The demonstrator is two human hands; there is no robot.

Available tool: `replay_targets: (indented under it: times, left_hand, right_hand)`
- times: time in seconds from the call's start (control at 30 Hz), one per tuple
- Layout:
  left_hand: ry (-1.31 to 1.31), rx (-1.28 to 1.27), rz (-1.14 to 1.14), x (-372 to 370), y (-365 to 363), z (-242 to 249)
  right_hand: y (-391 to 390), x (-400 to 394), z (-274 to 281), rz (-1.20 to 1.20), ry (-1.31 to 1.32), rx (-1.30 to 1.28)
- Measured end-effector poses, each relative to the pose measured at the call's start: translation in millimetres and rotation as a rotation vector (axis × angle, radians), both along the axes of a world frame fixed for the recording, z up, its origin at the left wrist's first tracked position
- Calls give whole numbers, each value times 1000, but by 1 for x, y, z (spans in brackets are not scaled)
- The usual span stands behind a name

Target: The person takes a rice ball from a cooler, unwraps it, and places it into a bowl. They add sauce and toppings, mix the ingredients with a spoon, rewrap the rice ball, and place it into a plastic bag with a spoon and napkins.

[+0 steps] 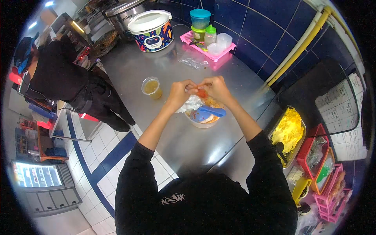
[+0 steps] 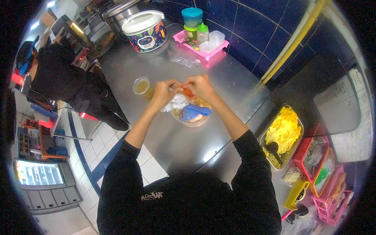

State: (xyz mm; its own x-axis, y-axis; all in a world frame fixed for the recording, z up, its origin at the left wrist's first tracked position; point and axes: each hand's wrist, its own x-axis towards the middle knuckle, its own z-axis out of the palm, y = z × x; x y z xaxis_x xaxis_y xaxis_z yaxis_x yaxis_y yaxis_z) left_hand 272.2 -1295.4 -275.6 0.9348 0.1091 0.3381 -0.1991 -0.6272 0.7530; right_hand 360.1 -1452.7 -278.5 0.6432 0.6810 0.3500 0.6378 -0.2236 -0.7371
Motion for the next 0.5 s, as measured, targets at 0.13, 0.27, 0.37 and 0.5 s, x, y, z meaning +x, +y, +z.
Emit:
replay_targets:
  times: [0.13, 0.27, 0.37, 0.5]
  left_hand:
    - [29, 61, 23, 1, 0, 4]
    - [-20, 91, 52, 1, -2, 3]
    - [-27, 65, 70, 2, -4, 3]
    - [-3, 19, 92, 0, -5, 6]
  right_hand:
    - [4, -2, -2, -20, 18, 78]
    - [2, -5, 1, -31, 149, 159]
    - [2, 0, -6, 3, 126, 78]
    - [2, 4, -7, 16, 93, -27]
